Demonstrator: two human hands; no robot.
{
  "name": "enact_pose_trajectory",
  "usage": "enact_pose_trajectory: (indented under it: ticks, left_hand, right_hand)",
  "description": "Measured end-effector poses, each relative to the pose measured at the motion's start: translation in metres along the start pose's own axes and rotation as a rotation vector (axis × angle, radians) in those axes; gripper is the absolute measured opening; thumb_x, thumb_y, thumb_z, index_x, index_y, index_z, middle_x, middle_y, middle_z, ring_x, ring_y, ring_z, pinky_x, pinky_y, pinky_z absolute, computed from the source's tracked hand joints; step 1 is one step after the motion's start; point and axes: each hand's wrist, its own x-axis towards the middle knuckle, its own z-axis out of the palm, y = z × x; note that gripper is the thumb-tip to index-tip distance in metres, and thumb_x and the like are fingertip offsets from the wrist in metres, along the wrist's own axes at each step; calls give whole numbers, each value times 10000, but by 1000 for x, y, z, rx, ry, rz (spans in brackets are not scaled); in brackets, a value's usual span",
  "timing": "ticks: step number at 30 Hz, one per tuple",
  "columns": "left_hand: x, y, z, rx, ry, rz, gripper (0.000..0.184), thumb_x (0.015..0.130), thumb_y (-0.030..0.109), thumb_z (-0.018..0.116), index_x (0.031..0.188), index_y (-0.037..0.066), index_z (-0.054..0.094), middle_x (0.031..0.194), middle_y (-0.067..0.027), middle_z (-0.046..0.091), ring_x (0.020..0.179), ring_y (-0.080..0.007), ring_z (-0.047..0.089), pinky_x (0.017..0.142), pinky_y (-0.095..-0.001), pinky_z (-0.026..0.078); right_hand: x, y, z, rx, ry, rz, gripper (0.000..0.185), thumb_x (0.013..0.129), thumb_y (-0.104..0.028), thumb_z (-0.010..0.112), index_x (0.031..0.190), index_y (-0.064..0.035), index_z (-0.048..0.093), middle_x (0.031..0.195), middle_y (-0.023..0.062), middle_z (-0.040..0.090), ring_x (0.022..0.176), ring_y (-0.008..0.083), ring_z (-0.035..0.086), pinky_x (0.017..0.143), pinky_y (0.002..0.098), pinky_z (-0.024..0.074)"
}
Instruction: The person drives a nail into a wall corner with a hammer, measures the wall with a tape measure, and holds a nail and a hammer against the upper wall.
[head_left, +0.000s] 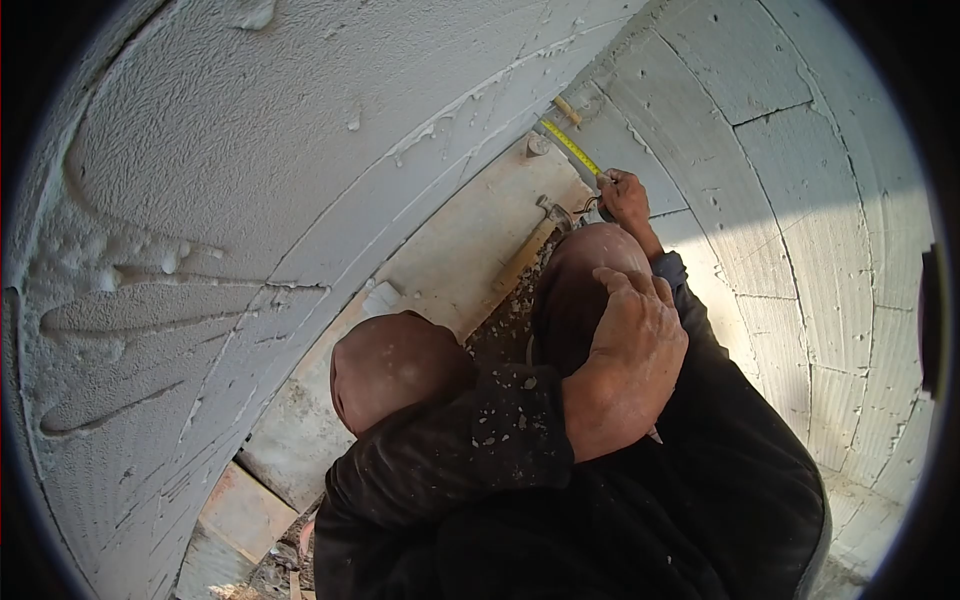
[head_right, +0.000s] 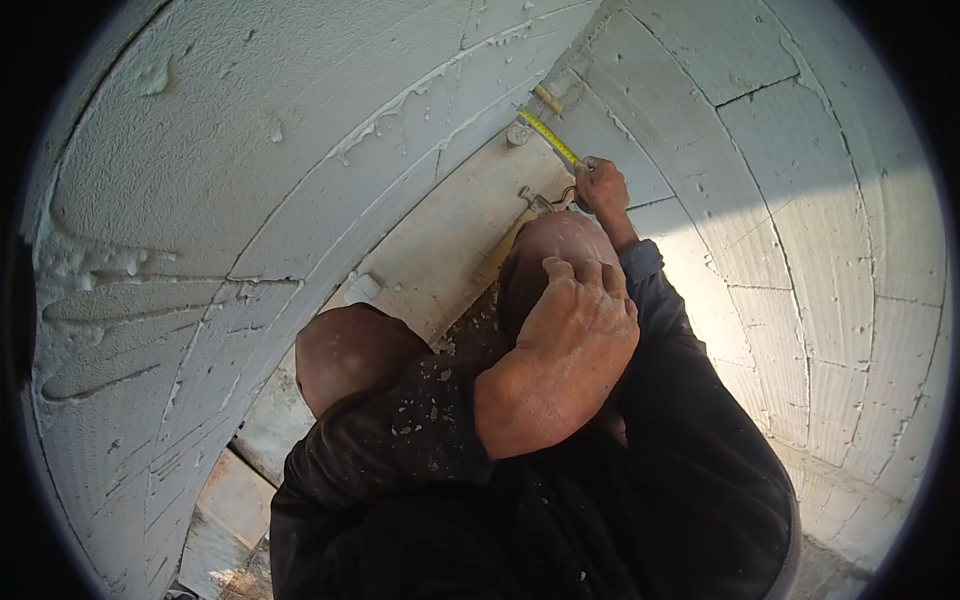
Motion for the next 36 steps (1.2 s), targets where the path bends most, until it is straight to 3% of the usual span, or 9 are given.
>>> enact_pose_trajectory:
  ticks: [7,10,21,25,28,31,36]
  left_hand:
    - [-3,-1,-10,8,-44,2,452,888,297,747,1243,19,730,1253,-200,712,1140,-296,698,977,-447,547]
    - [-5,1,1,3,58,-14,455,888,298,749,1246,18,728,1257,-205,712,1144,-297,698,974,-449,549]
    - [-3,3,0,11,32,-30,370,945,259,698,1231,30,745,1276,-199,711,1174,-306,686,987,-460,549]
    - [-2,2,-4,23,-37,6,364,961,263,686,1236,31,745,1275,-194,712,1174,-308,686,991,-464,547]
    - [-3,4,-1,7,22,-23,363,967,267,682,1233,29,747,1278,-192,712,1176,-310,685,993,-469,548]
    - [-2,2,-2,-1,-5,5,445,961,325,651,1196,-38,754,1204,-223,726,1148,-385,695,1020,-518,531]
    - [-3,2,1,11,12,13,445,962,310,640,1215,-40,747,1221,-230,720,1150,-387,691,1022,-532,527]
  right_hand:
    - [-3,-7,-5,5,-30,13,329,977,-388,619,980,-95,768,670,87,711,674,254,715,705,401,547]
    - [-4,-8,-5,12,-37,7,327,975,-390,621,990,-99,769,679,89,714,680,255,717,708,401,547]
    - [-8,-10,-7,61,-72,23,332,973,-395,622,1013,-102,771,690,82,716,672,229,706,701,390,539]
    - [-8,-11,-8,25,-105,45,307,992,-391,593,1002,-141,771,703,36,745,731,240,748,745,411,570]
    - [-11,-13,-10,32,-105,28,317,989,-390,597,996,-123,768,693,50,733,702,234,727,726,403,556]
    - [-11,-13,-9,51,-81,3,335,982,-390,603,983,-94,760,677,80,708,654,220,690,693,391,528]
    - [-12,-11,-10,75,-77,-34,332,975,-388,609,969,-89,752,668,84,703,641,217,683,684,389,528]
